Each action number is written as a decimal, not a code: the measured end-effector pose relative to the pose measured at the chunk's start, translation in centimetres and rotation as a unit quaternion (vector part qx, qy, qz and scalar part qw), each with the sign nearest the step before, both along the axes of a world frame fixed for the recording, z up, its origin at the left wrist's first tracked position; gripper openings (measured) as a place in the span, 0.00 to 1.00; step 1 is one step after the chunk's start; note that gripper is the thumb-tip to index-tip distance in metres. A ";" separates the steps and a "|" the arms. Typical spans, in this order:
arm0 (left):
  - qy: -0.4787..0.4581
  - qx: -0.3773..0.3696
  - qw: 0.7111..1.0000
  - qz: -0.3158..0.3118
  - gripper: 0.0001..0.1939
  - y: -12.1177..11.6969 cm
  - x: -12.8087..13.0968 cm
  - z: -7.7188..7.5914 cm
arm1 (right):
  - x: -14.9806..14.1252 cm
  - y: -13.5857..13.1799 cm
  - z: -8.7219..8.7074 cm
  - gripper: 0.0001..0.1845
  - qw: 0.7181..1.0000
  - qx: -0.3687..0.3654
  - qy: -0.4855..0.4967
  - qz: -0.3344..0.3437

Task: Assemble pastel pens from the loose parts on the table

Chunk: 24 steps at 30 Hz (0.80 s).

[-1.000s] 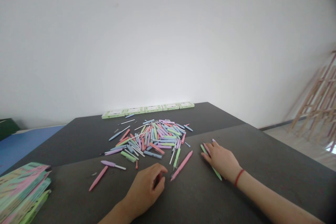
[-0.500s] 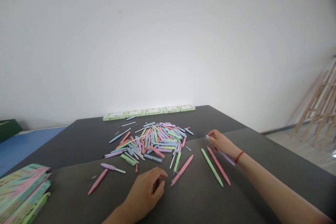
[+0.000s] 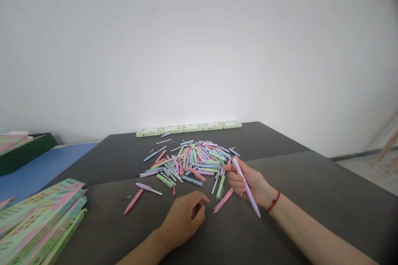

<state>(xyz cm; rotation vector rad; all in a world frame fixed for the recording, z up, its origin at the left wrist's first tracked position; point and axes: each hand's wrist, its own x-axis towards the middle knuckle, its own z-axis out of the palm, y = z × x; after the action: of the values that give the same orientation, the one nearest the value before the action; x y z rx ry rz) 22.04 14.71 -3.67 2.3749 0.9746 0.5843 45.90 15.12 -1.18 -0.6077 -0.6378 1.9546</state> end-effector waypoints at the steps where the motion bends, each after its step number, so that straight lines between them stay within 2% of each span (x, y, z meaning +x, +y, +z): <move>1: -0.001 -0.001 1.000 0.001 0.11 0.0 0.0 -0.1 | 0.2 0.0 -0.1 0.18 1.000 0.006 0.008 -0.005; 3: -0.003 -0.004 1.000 0.003 0.11 0.1 0.0 -0.2 | 0.6 0.0 -0.3 0.14 0.999 0.012 0.027 -0.023; 5: -0.005 -0.009 1.000 0.005 0.11 0.1 0.0 -0.2 | 1.1 -0.2 -0.3 0.14 0.998 0.016 0.039 -0.036; 9: -0.006 -0.016 1.000 0.005 0.10 0.2 0.0 -0.1 | 1.7 -0.3 -0.3 0.27 0.998 0.026 0.042 -0.026; 11: -0.006 -0.018 1.000 0.005 0.10 0.1 0.0 0.0 | 1.7 -0.2 -0.3 0.29 0.999 0.027 0.038 -0.012; 19: -0.001 -0.017 1.000 0.003 0.11 0.2 -0.2 -0.3 | 1.4 0.2 -1.3 0.23 0.996 0.060 0.054 -0.031; 24: -0.003 -0.011 1.000 0.004 0.11 0.1 0.0 -0.2 | 1.3 0.2 -1.4 0.27 0.996 0.054 0.058 -0.031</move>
<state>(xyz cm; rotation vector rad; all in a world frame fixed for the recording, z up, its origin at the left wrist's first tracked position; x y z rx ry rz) 22.02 14.78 -3.91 2.3488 0.9828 0.5803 47.25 15.30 -2.56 -0.4389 -0.6393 1.8691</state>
